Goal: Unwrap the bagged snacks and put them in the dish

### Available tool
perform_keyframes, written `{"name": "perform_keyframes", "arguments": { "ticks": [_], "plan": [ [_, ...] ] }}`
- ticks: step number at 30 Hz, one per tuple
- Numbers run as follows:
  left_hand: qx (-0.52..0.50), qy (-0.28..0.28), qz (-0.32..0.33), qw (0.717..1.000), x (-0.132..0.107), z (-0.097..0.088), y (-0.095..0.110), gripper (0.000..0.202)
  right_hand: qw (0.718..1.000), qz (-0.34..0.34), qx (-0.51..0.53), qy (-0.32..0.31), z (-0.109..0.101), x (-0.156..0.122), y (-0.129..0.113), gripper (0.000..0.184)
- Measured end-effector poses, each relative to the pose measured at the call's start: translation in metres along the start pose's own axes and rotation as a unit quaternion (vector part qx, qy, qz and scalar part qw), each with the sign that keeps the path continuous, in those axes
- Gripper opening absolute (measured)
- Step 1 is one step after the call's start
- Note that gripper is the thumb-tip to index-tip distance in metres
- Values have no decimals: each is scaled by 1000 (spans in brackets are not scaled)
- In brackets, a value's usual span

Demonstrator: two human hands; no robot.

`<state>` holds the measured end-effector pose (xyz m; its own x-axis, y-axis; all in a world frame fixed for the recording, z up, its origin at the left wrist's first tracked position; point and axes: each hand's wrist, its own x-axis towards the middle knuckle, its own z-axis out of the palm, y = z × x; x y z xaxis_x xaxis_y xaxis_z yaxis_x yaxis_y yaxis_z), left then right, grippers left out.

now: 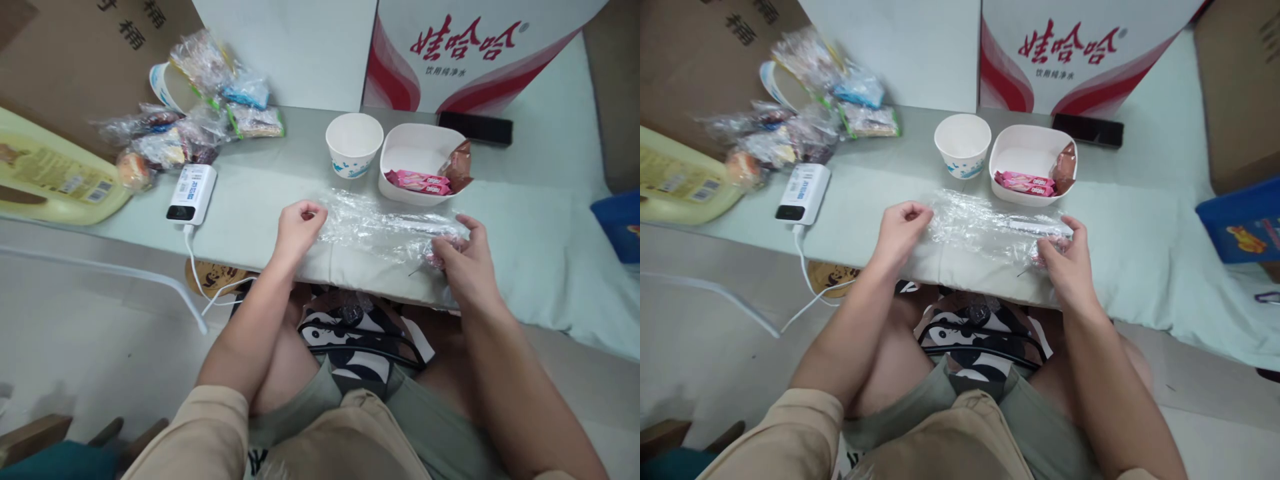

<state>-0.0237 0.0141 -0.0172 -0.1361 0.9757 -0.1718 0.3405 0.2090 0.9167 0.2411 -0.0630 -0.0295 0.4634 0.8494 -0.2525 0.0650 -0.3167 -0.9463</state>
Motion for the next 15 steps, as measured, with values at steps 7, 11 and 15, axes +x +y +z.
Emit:
{"name": "perform_keyframes", "arguments": {
  "ticks": [7, 11, 15],
  "plan": [
    [-244, -92, -161, 952, 1, -4, 7, 31, 1000, 4, 6, 1, 0, 2, 2, 62],
    [-202, -96, -156, 962, -1, -19, 7, 36, 1000, -2, 8, 1, -1, 2, 5, 60],
    [-166, -88, -188, 964, 0, -43, -1, 33, 1000, -7, 5, 3, -4, 4, 7, 59]
  ]
}}
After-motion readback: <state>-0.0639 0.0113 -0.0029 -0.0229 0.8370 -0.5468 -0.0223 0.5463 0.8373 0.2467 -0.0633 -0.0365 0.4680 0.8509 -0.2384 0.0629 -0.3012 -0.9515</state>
